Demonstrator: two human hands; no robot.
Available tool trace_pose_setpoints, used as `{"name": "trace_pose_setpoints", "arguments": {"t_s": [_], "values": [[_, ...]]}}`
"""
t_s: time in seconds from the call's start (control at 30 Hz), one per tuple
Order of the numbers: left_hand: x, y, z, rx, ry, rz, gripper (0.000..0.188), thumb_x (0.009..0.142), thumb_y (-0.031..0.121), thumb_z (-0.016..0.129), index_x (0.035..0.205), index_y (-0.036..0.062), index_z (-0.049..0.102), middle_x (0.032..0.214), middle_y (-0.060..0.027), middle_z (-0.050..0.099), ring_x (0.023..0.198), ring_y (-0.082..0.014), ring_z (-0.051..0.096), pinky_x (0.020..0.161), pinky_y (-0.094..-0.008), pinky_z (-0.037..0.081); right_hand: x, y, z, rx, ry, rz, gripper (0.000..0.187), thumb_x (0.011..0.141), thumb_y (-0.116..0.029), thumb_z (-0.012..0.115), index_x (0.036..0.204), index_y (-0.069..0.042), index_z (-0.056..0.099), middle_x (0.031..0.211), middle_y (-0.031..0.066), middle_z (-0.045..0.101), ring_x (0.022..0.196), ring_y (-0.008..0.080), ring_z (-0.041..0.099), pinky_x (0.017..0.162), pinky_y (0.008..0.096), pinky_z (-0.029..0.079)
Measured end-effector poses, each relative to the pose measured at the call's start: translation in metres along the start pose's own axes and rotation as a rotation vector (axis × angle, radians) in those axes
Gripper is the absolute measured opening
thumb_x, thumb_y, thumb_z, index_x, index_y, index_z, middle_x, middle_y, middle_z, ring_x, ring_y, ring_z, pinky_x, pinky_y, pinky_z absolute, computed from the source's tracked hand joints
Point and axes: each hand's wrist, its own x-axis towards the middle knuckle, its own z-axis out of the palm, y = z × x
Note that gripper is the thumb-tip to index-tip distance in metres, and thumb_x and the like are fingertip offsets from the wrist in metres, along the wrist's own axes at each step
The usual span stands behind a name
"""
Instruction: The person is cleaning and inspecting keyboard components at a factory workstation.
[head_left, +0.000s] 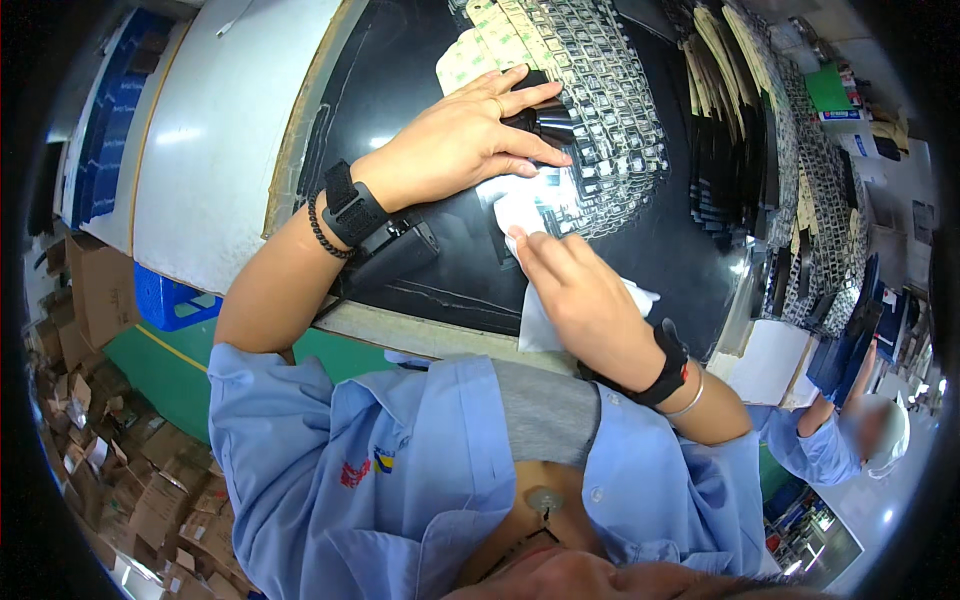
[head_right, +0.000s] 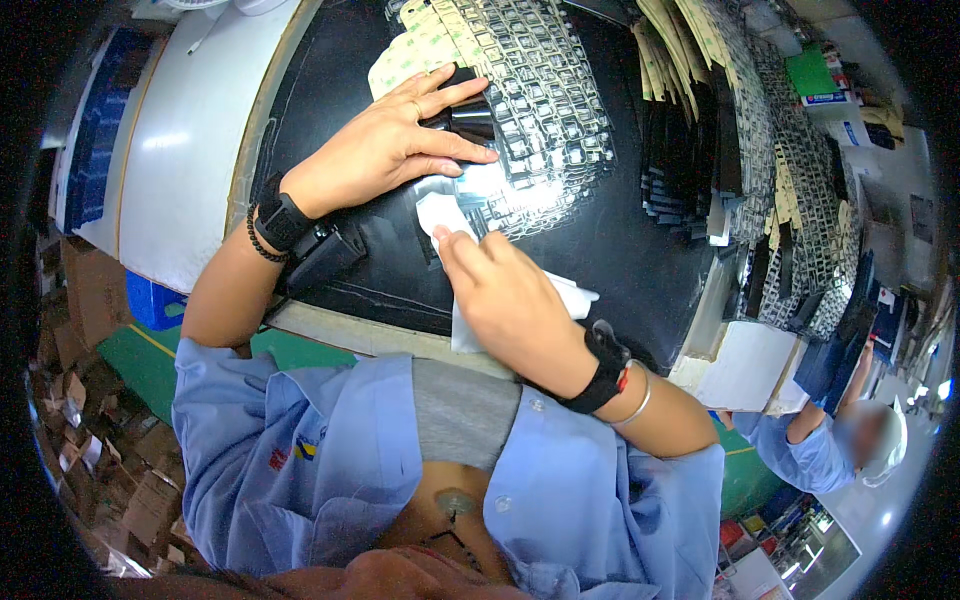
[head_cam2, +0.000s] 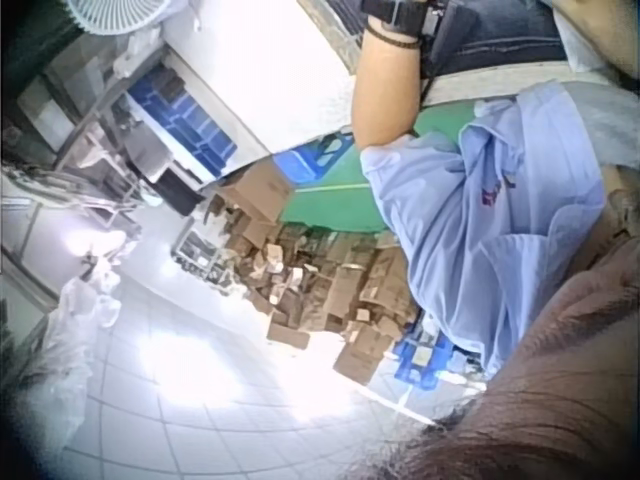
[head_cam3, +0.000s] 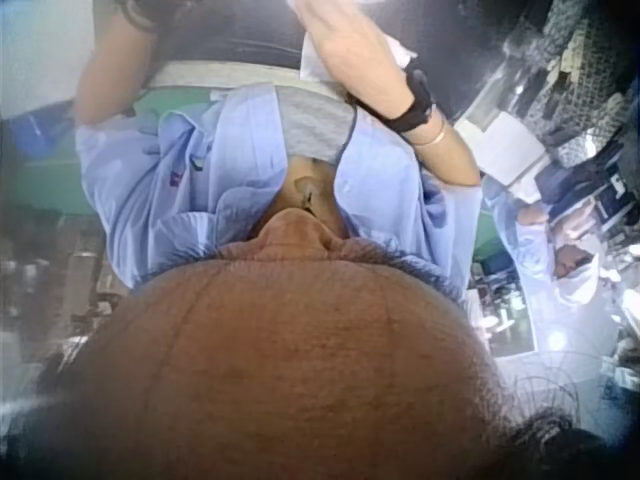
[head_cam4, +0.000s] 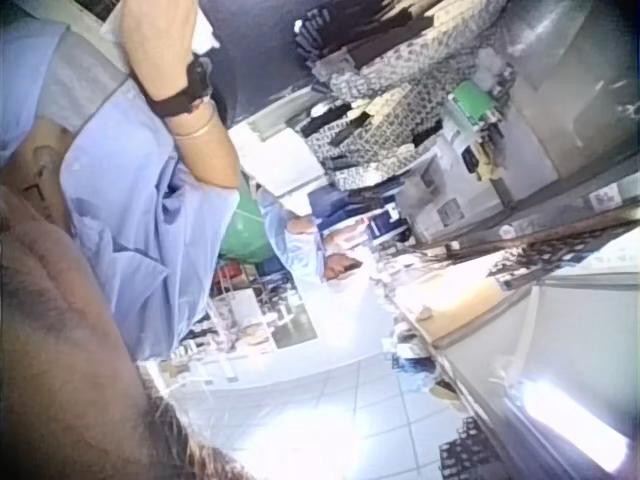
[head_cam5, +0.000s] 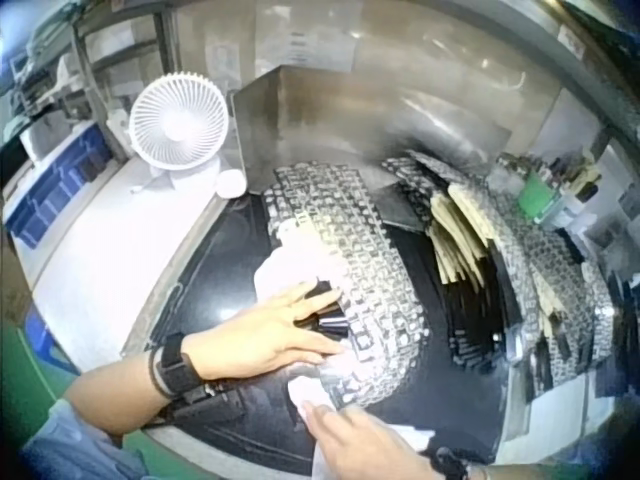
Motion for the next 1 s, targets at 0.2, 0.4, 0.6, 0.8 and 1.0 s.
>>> {"name": "trace_pose_setpoints", "arguments": {"t_s": [0.2,0.4,0.6,0.8,1.0], "values": [[0.0,0.007,-0.003,-0.005,0.02,-0.006,0.03,0.081,0.022,0.07,0.11,0.0264,0.072,0.151,-0.0061,0.04,0.138,-0.0405,0.032,0.115,-0.0484,0.027,-0.014,-0.013,0.005,-0.037,-0.029,-0.006,0.041,0.082,-0.005,0.056,0.12,0.011,0.056,0.098,0.0089,0.055,0.078,0.0215,0.053,0.07,0.031,0.05],[-0.008,0.006,-0.006,-0.024,-0.007,0.013,0.026,0.08,0.016,0.071,0.105,0.0234,0.074,0.149,-0.0076,0.041,0.137,-0.0423,0.033,0.112,-0.0472,0.032,-0.032,0.006,-0.007,0.203,0.035,0.128,0.049,0.075,0.004,0.059,0.123,-0.003,0.06,0.101,0.0143,0.057,0.091,0.0295,0.059,0.08,0.0348,0.051],[-0.01,0.017,-0.012,0.074,-0.103,-0.014,0.078,0.056,0.049,0.085,0.127,0.0285,0.059,0.153,-0.0158,0.032,0.14,-0.0432,0.027,0.113,-0.0507,0.029,-0.027,0.008,-0.016,0.048,0.091,0.212,0.049,0.075,0.007,0.06,0.122,-0.005,0.062,0.102,0.0161,0.057,0.092,0.0325,0.06,0.082,0.0379,0.051],[-0.012,0.014,-0.01,0.052,-0.089,-0.025,0.072,0.061,0.044,0.083,0.127,0.0293,0.059,0.153,-0.013,0.032,0.14,-0.0431,0.026,0.113,-0.0506,0.029,-0.023,0.014,-0.015,0.107,0.066,0.164,0.048,0.074,0.002,0.062,0.121,-0.003,0.062,0.101,0.0134,0.058,0.091,0.0298,0.06,0.079,0.036,0.052],[-0.009,0.013,-0.01,0.069,-0.111,0.005,0.066,0.066,0.034,0.082,0.127,0.0302,0.058,0.154,-0.0116,0.031,0.14,-0.0411,0.026,0.114,-0.0493,0.029,-0.003,0.007,0.001,0.034,0.11,-0.031,0.044,0.077,-0.005,0.058,0.121,0.001,0.059,0.1,0.0105,0.057,0.085,0.0253,0.059,0.076,0.0341,0.051]]}}
